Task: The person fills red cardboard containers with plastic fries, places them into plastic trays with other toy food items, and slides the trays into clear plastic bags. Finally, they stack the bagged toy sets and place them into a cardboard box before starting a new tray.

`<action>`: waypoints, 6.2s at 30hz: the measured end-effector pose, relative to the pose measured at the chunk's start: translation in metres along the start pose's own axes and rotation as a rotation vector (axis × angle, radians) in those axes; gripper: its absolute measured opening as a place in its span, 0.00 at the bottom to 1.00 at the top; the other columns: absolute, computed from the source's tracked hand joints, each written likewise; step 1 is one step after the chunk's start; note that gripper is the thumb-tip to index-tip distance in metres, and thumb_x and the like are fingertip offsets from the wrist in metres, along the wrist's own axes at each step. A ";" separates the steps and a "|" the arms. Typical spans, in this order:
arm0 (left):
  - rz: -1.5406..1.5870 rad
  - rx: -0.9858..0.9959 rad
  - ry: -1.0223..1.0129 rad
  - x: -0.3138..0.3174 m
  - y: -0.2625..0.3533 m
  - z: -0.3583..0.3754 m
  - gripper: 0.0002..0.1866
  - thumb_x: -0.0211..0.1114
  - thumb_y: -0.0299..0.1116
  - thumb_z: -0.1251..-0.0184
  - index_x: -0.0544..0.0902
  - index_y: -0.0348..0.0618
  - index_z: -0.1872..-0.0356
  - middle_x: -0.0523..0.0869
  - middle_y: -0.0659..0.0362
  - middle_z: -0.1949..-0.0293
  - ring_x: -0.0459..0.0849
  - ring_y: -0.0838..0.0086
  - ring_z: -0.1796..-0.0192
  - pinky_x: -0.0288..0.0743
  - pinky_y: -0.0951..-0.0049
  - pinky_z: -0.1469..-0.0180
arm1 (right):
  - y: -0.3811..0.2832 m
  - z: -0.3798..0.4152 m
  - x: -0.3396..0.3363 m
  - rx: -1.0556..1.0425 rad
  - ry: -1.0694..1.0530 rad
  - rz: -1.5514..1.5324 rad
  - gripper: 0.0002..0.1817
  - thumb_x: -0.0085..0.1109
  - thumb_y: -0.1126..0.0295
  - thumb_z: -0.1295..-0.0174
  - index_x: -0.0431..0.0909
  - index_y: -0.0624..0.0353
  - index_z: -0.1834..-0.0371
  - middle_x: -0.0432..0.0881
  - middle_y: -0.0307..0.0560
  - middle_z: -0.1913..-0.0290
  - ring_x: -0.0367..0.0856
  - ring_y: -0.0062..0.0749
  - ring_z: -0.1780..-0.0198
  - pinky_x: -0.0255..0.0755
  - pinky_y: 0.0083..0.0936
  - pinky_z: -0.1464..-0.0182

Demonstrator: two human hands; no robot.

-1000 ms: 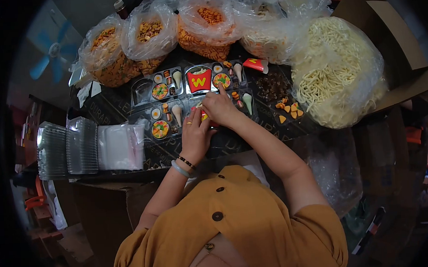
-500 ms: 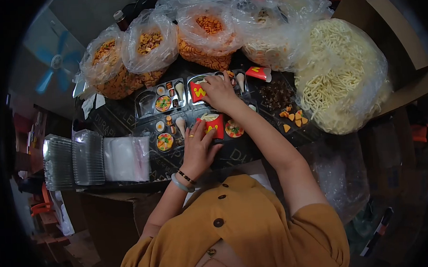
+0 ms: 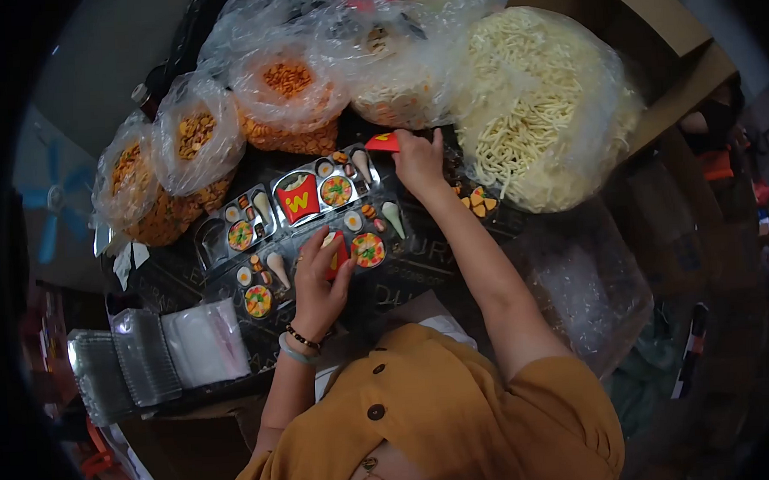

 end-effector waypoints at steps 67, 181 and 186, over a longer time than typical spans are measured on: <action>1.367 -0.813 -0.311 0.207 0.068 -0.144 0.18 0.52 0.28 0.31 0.66 0.49 0.41 0.73 0.53 0.45 0.80 0.59 0.52 0.82 0.66 0.64 | 0.223 0.000 -0.112 0.615 0.015 -1.091 0.12 0.62 0.74 0.48 0.80 0.65 0.61 0.80 0.39 0.73 0.76 0.20 0.74 0.68 0.17 0.73; 0.841 -0.408 0.899 -0.067 -0.043 0.034 0.17 0.65 0.27 0.39 0.72 0.38 0.51 0.78 0.58 0.55 0.78 0.78 0.56 0.77 0.79 0.53 | -0.218 0.086 -0.039 -0.544 -0.260 -0.685 0.06 0.53 0.68 0.39 0.79 0.56 0.67 0.79 0.41 0.66 0.78 0.36 0.59 0.47 0.52 0.38; 0.866 -0.392 0.955 -0.115 -0.094 0.034 0.14 0.54 0.33 0.30 0.68 0.39 0.47 0.75 0.56 0.52 0.76 0.78 0.55 0.74 0.79 0.52 | -0.282 0.061 0.009 -0.624 -0.373 -0.718 0.07 0.54 0.66 0.39 0.79 0.55 0.67 0.80 0.40 0.68 0.78 0.36 0.61 0.44 0.52 0.38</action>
Point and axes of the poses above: each hand's wrist, its own z-axis away from the middle knuckle, its own x-axis out of the palm, y = z × x, the point moved 3 cm from there along -z, towards the middle knuckle
